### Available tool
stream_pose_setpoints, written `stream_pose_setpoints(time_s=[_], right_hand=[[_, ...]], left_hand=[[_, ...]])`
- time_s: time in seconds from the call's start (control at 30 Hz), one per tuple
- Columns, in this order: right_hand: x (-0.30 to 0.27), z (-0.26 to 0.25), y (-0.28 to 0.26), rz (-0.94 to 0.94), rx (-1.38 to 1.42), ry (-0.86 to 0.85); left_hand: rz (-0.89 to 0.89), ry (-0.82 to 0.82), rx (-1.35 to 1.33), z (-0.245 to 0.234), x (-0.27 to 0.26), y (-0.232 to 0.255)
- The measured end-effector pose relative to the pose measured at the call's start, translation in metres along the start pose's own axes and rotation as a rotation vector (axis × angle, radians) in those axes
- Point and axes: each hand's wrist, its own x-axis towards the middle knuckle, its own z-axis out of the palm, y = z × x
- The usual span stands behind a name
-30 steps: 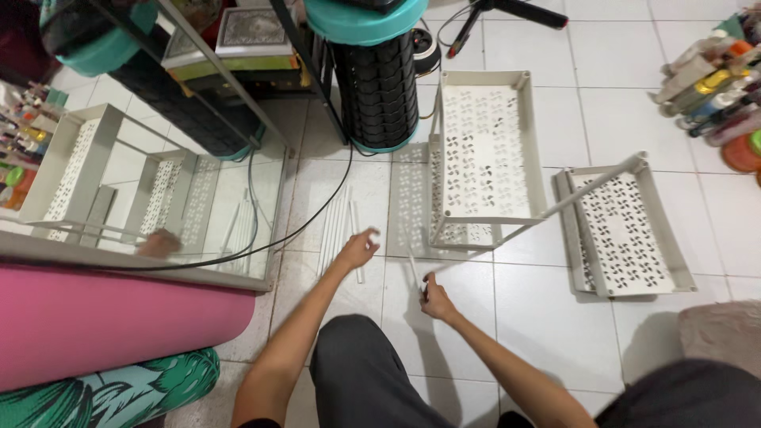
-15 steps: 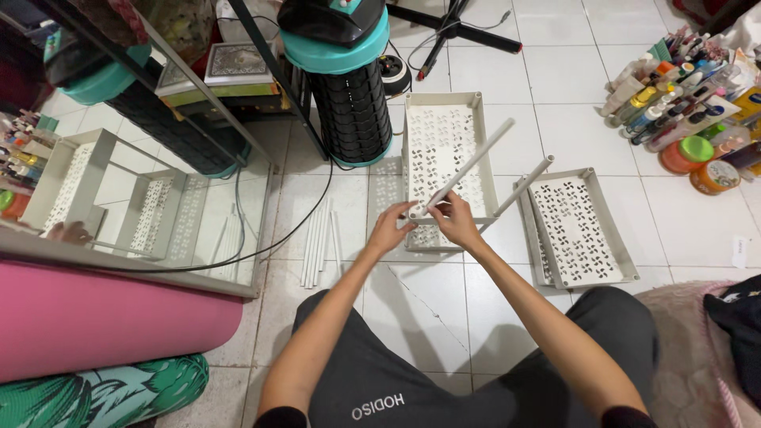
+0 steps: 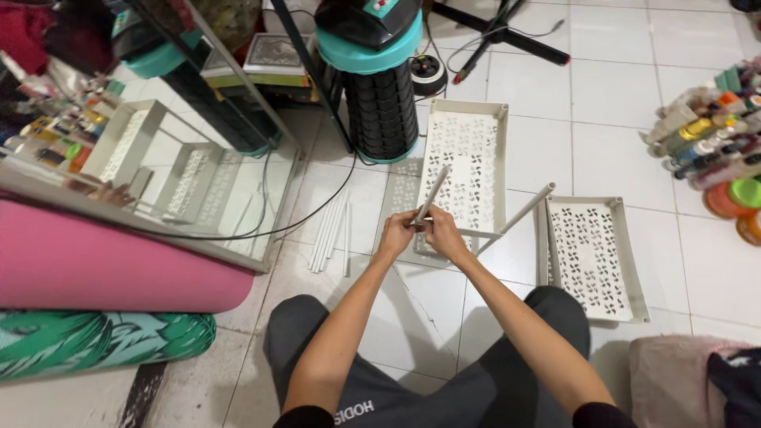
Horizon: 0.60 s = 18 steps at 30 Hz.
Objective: The person assembles a small plastic shelving unit by inserting white plastic rods into the corner holes of perforated trays. They connect two trays with vertical rods and then place a third tray on top to form a two-tiered shelf.
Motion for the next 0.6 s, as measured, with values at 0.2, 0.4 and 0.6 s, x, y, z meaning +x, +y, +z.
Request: stream_pose_setpoints(time_s=[0.2, 0.4, 0.6], right_hand=[[-0.003, -0.006, -0.01, -0.122, -0.111, -0.004], [0.0, -0.011, -0.013, 0.045, 0.037, -0.049], [0.002, -0.016, -0.028, -0.104, -0.129, 0.009]], left_hand=[[-0.004, 0.06, 0.045, 0.009, -0.001, -0.007], [0.01, 0.143, 0.21, 0.021, -0.009, -0.011], [-0.005, 0.164, 0.327, 0.024, -0.012, -0.022]])
